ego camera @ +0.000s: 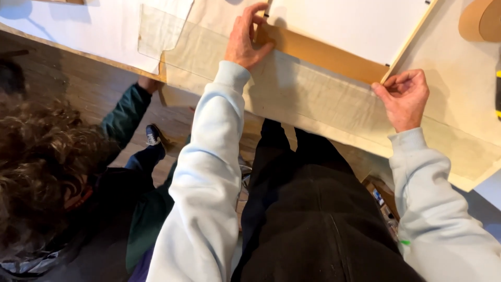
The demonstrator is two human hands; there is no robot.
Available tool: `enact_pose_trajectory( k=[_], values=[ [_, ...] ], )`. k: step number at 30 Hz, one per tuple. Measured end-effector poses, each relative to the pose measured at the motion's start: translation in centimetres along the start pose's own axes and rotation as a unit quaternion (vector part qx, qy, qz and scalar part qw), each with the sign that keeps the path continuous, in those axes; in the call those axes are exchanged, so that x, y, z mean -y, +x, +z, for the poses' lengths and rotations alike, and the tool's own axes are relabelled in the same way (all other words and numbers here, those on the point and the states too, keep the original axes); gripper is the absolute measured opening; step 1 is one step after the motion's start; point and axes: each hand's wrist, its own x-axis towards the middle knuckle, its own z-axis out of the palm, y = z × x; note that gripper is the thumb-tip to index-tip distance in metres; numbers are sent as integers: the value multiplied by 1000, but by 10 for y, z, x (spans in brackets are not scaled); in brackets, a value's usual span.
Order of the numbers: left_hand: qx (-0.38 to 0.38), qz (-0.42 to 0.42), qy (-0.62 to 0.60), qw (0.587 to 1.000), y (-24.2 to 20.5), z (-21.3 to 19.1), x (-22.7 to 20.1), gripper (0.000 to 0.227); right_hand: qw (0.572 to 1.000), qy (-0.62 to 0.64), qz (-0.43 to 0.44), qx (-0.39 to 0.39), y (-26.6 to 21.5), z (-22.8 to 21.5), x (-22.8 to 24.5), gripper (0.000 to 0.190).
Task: Applying adhesive tape to a picture frame and preparing components for assembly.
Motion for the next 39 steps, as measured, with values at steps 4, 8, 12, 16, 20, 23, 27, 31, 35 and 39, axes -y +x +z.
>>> enact_pose_trajectory(
  k=[4,8,12,16,20,23,27,31,35,39],
  values=[
    [-7,9,10,1000,8,0,3,88,1000,-21,-17,-2,8,-2,-4,46],
    [-6,12,15,1000,-5,1,0,89,1000,-27,10,-2,-3,-3,-1,44],
    [-8,10,12,1000,1,0,-4,91,999,-31,9,-1,3,-2,3,44],
    [-1,0,9,1000,0,-1,-8,92,1000,-19,9,4,4,-3,1,43],
    [-2,2,12,1000,-1,-1,-13,92,1000,-20,7,9,4,-4,0,43],
    [-14,24,10,1000,-3,-3,-16,92,1000,-29,8,3,3,-5,-2,44],
    [-21,12,4,1000,-3,-4,-14,93,1000,-30,3,-5,3,-3,-3,45],
    [-34,7,-21,999,-4,-1,-8,96,999,-32,7,-16,1,1,-2,44],
    [-39,-17,-16,999,-4,-3,-11,94,999,-9,-11,-30,-1,7,-3,43],
    [-111,33,45,992,-16,5,-28,81,994,-79,-36,-63,-15,23,5,35]
  ],
)
